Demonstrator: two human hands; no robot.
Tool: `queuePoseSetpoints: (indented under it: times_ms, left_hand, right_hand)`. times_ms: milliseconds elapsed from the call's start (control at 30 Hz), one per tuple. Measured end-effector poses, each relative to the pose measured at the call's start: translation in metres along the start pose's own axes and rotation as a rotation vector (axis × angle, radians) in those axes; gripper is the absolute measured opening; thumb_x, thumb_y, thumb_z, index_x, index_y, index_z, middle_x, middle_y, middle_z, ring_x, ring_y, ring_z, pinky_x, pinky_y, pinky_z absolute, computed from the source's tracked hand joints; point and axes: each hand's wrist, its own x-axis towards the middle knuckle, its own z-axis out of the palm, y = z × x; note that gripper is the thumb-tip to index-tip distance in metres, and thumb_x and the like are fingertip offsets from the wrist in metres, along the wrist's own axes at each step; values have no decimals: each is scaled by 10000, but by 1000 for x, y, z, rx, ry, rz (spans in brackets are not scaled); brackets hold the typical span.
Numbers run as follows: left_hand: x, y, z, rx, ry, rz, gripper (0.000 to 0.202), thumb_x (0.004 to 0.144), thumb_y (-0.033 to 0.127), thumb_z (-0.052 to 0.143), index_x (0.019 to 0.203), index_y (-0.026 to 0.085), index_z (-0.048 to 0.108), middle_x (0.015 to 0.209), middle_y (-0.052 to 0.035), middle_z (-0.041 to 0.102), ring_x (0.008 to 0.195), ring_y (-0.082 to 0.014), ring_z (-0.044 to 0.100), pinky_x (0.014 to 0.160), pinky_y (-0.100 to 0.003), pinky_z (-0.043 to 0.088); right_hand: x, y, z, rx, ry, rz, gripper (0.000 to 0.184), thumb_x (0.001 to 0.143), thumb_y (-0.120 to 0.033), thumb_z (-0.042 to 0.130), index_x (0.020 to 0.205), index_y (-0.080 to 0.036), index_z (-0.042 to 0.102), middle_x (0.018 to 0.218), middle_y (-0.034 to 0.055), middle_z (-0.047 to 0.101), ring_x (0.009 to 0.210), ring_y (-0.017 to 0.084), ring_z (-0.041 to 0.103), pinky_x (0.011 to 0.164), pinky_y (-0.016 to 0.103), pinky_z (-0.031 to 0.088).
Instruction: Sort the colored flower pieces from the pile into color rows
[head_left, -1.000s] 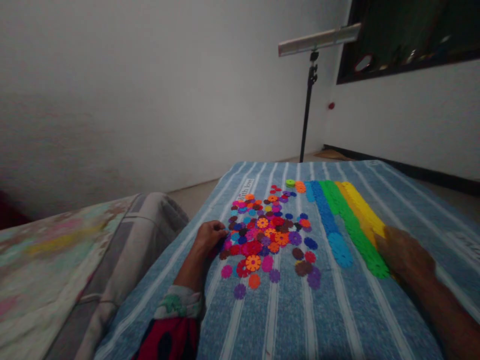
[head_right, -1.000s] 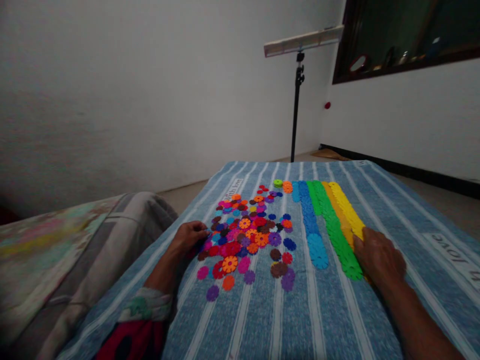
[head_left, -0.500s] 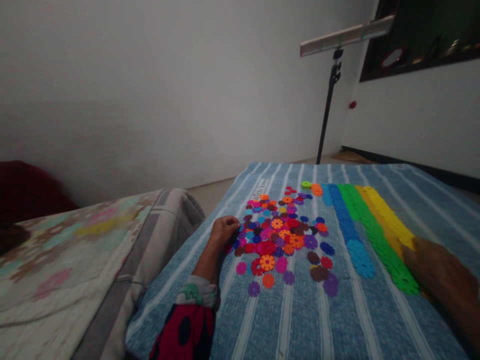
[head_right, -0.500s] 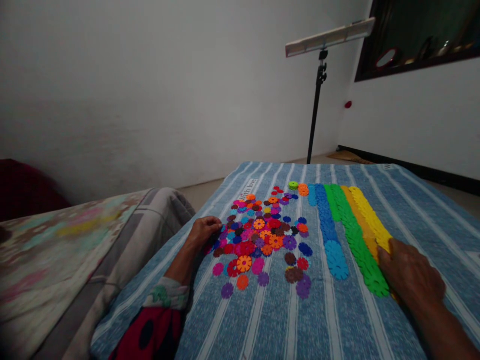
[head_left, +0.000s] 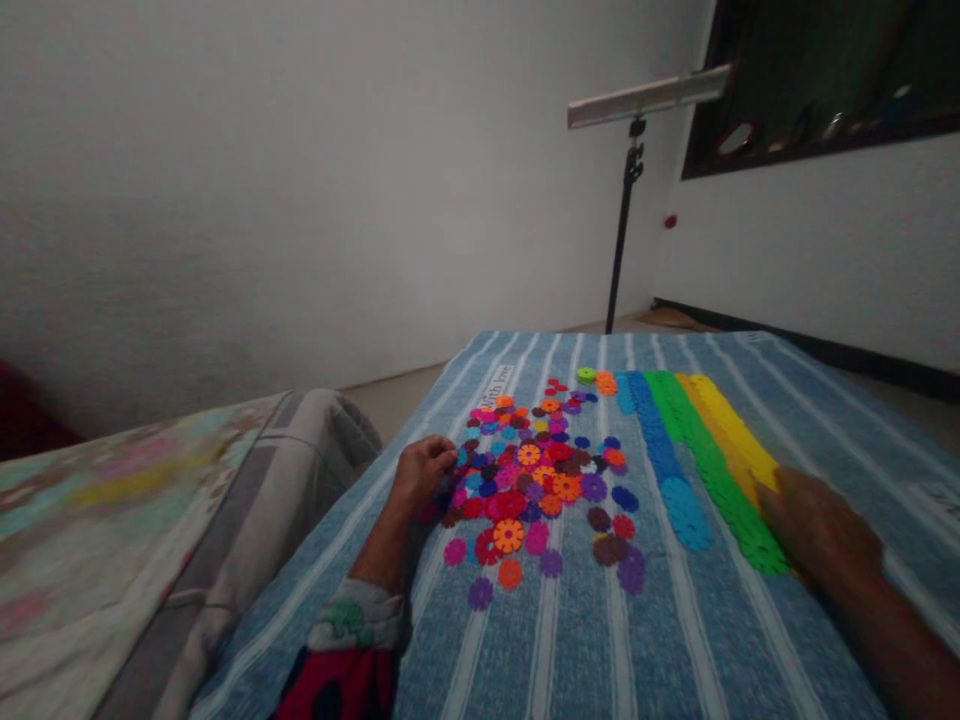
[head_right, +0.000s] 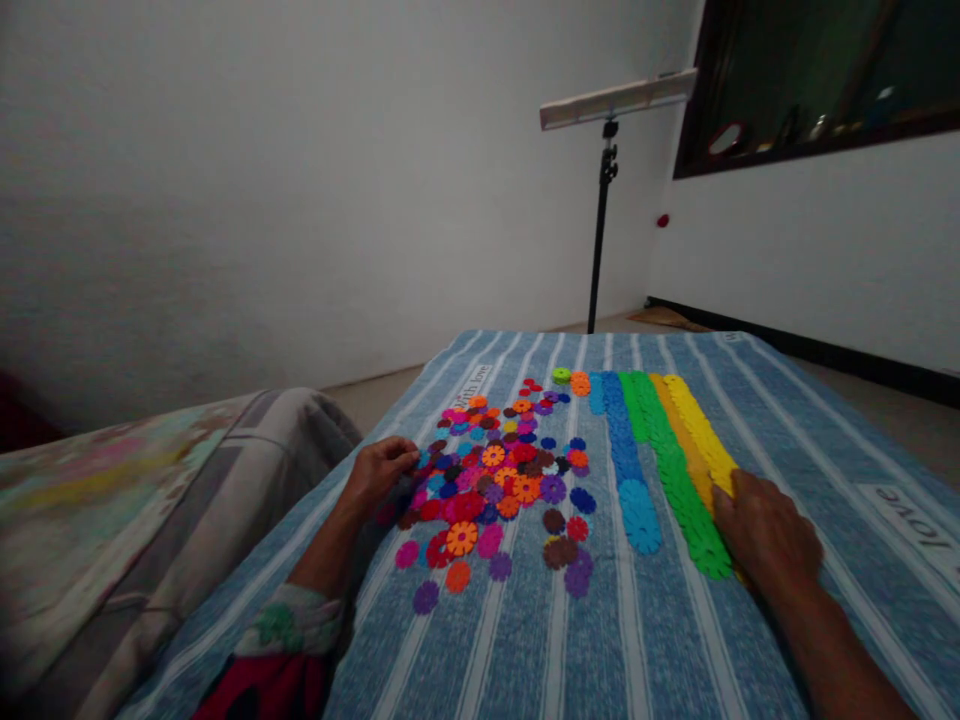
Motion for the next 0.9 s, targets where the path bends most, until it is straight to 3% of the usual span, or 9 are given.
queuePoseSetpoints:
  times_ms: [133, 233, 367, 533, 667, 767, 900]
  left_hand:
    - [6, 19, 21, -73, -109, -4, 235, 566, 362, 701, 654, 166, 605, 533, 26, 593, 498, -136, 549, 514, -256, 435]
    - [19, 33, 50, -50, -202, 66, 196, 576, 324, 698, 658, 165, 620, 565, 25, 606, 524, -134, 561, 537, -254, 449]
    - [44, 47, 110, 39, -287, 184, 87, 642, 219, 620, 700, 166, 657, 606, 18, 635, 575, -140, 592, 595, -258, 490]
    - [68, 62, 197, 260, -330, 327, 212, 694, 86, 585, 834, 145, 732, 728, -36, 709, 687, -174, 666, 716, -305, 535]
    - [79, 75, 251, 316, -346, 368, 281, 698, 39, 579, 883, 145, 762, 842, -93, 746, 885, -223, 691, 851, -345, 527]
    - [86, 81, 276, 375, -343, 376, 328, 710, 22, 565, 935, 143, 771, 946, -128, 759, 985, -250, 683, 938, -373, 493]
    - [90, 82, 293, 443, -362, 385, 363, 736, -1, 536, 986, 116, 773, 1043, -169, 751, 1032, -259, 679, 977, -363, 466]
  right_hand:
    - [-1, -11, -7, -56, -40, 11, 347, 961, -386, 319, 996, -175, 593, 1065, 140, 653, 966, 279, 645, 713, 370, 475]
    - [-1, -15, -7, -55, -26, 19, 311, 960, -367, 350, 1001, -172, 589, 1058, 129, 654, 977, 275, 637, 732, 364, 473]
    - [-1, -16, -6, -49, -9, 13, 302, 960, -348, 375, 1054, -163, 594, 1055, 135, 660, 973, 275, 637, 743, 364, 472]
    - [-2, -21, -11, -50, -3, 13, 324, 977, -346, 352, 1082, -155, 592, 1061, 140, 656, 983, 267, 641, 768, 361, 473]
    - [-3, -24, -12, -58, 5, 23, 309, 979, -337, 367, 1108, -165, 588, 1077, 136, 656, 1010, 258, 637, 783, 347, 469]
    - [-2, -24, -11, -52, 1, 26, 302, 978, -335, 377, 1135, -170, 576, 1095, 131, 653, 1033, 263, 629, 778, 348, 468]
    - [-1, -24, -11, -71, -8, 36, 281, 972, -340, 391, 1103, -173, 575, 1068, 127, 652, 1017, 269, 632, 767, 352, 466]
